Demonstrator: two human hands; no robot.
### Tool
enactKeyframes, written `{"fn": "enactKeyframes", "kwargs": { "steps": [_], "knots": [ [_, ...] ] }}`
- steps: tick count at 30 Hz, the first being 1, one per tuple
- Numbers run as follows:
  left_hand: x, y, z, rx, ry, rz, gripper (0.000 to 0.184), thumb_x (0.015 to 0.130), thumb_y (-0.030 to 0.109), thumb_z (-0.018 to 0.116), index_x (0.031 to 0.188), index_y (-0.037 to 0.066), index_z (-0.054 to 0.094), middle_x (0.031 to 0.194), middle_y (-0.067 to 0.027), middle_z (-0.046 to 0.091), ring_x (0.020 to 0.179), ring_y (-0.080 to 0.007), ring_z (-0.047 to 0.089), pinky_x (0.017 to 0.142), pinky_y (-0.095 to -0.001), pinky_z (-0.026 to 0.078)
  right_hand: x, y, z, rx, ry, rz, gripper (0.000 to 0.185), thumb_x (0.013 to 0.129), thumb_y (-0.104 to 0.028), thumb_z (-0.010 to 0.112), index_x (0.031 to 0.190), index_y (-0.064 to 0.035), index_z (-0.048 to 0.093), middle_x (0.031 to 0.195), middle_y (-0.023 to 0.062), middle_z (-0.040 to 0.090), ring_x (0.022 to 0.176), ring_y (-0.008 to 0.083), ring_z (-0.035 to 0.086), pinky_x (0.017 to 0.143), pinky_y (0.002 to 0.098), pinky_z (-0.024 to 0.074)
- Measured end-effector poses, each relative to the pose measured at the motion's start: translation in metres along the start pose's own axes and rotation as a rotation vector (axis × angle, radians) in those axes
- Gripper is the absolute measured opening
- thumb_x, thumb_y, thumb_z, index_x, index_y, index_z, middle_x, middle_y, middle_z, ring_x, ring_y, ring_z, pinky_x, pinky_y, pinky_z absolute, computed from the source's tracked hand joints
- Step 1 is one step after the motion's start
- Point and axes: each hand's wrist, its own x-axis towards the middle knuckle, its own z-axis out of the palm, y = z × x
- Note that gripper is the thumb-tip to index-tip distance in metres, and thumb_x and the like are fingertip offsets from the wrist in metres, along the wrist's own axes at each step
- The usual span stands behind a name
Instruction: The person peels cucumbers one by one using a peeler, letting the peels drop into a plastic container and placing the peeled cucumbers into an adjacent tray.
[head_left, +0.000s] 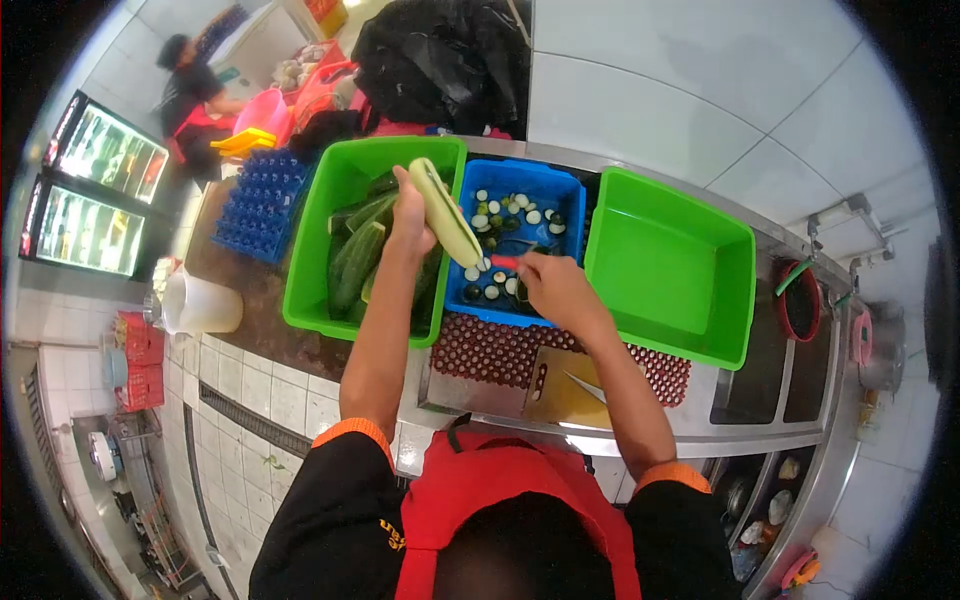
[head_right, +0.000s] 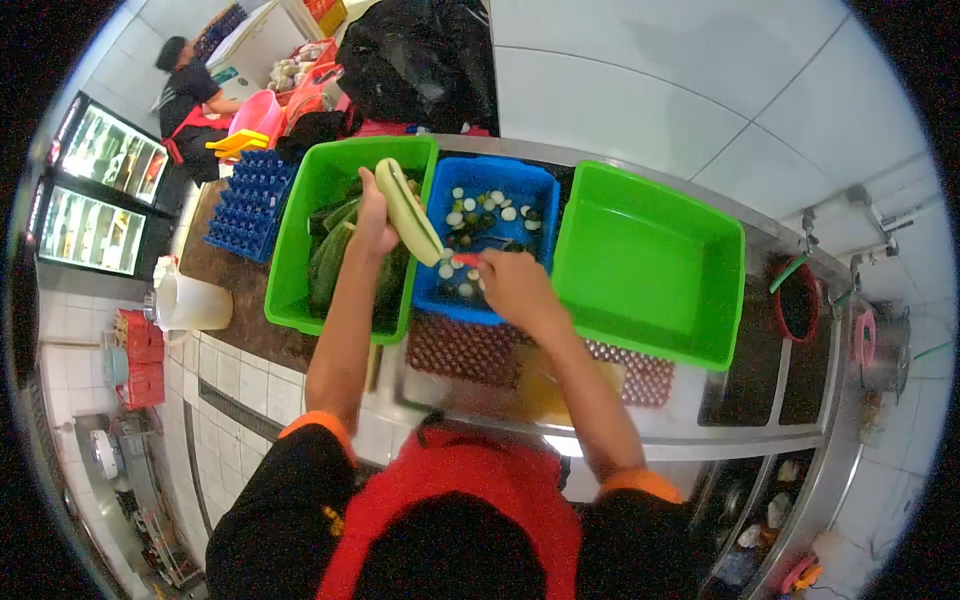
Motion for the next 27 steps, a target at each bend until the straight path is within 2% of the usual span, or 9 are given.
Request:
{"fn": "enactKeyframes", "kwargs": {
  "steps": [2,3,5,8,12,16,22,24,27],
  "knots": [
    [-0.014,0.001,0.014,0.026,-0.034,-0.028,0.058,0.097,0.057,0.029,0.11,0.005,0.051,0.084,-0.0099,0.055,0.072,-0.0241,0.057,0.068,-0.0422,0.052,0.003,0.018,-0.003,-0.106,-0.235,0.055,0.02,0.09,-0.016,0.055,0.1,-0.0023,0.065,0.08,0.0222,0.063,0.076,0.0385,0.061,0.066,0.0447,0.0481],
    [-0.017,0.001,0.019,0.09,-0.072,-0.047,0.057,0.097,0.057,0.03,0.107,0.005,0.052,0.082,-0.0088,0.055,0.07,-0.0223,0.057,0.066,-0.0397,0.053,0.01,0.015,-0.01,-0.115,-0.229,0.053,0.02,0.09,-0.016,0.055,0.1,-0.0023,0.065,0.08,0.0222,0.063,0.076,0.0385,0.061,0.066,0.0447,0.0481],
    [-0.027,0.0,0.025,0.159,-0.128,-0.044,0.055,0.097,0.055,0.032,0.104,0.006,0.055,0.081,-0.0068,0.057,0.065,-0.0181,0.058,0.06,-0.0346,0.052,0.018,-0.006,-0.021,0.04,0.022,-0.033,0.018,0.09,-0.015,0.055,0.101,-0.0032,0.064,0.079,0.0206,0.062,0.073,0.038,0.061,0.065,0.0442,0.0482],
    [-0.032,-0.002,0.031,0.281,-0.159,-0.051,0.054,0.097,0.054,0.033,0.107,0.007,0.056,0.082,-0.0068,0.06,0.065,-0.017,0.059,0.059,-0.0341,0.052,0.036,-0.03,-0.023,0.006,0.198,-0.156,0.018,0.09,-0.014,0.056,0.103,-0.0045,0.063,0.077,0.0188,0.06,0.068,0.0375,0.059,0.063,0.0448,0.0477],
    [-0.042,-0.006,0.041,0.306,-0.197,0.017,0.051,0.1,0.048,0.031,0.12,0.007,0.053,0.097,-0.0066,0.062,0.081,-0.016,0.061,0.072,-0.0321,0.052,0.058,-0.046,-0.009,-0.108,0.269,-0.176,0.017,0.09,-0.015,0.055,0.102,-0.0058,0.062,0.076,0.0176,0.057,0.067,0.0373,0.059,0.06,0.0465,0.048],
    [-0.041,-0.008,0.038,0.25,-0.237,0.105,0.049,0.1,0.048,0.031,0.117,0.007,0.054,0.096,-0.0059,0.06,0.077,-0.0154,0.059,0.069,-0.0329,0.051,0.058,-0.054,0.002,-0.189,0.24,-0.144,0.016,0.09,-0.015,0.054,0.102,-0.0076,0.058,0.08,0.0175,0.057,0.067,0.039,0.06,0.057,0.0482,0.0493],
    [-0.017,0.001,0.01,0.141,-0.01,0.015,0.05,0.1,0.048,0.029,0.109,0.005,0.054,0.09,-0.0067,0.058,0.077,-0.0202,0.058,0.071,-0.0337,0.05,-0.007,-0.054,0.023,-0.255,0.064,-0.133,0.017,0.088,-0.016,0.054,0.105,-0.0106,0.054,0.084,0.0166,0.056,0.06,0.0395,0.059,0.051,0.0491,0.0495],
    [0.001,0.0,-0.002,0.071,0.127,0.152,0.053,0.099,0.051,0.029,0.111,0.006,0.054,0.093,-0.0091,0.059,0.079,-0.0235,0.058,0.071,-0.0412,0.052,-0.026,-0.046,0.022,-0.273,-0.044,-0.055,0.017,0.089,-0.016,0.055,0.105,-0.0104,0.056,0.082,0.0155,0.055,0.061,0.0393,0.06,0.051,0.0491,0.0491],
    [-0.006,0.012,0.005,0.002,0.19,0.123,0.052,0.099,0.05,0.028,0.113,0.006,0.052,0.094,-0.0106,0.057,0.082,-0.0259,0.058,0.073,-0.0442,0.051,-0.038,-0.013,0.03,-0.253,-0.077,-0.041,0.016,0.089,-0.015,0.056,0.105,-0.0095,0.058,0.077,0.0155,0.057,0.061,0.0389,0.061,0.051,0.0469,0.0493]
  ]
}}
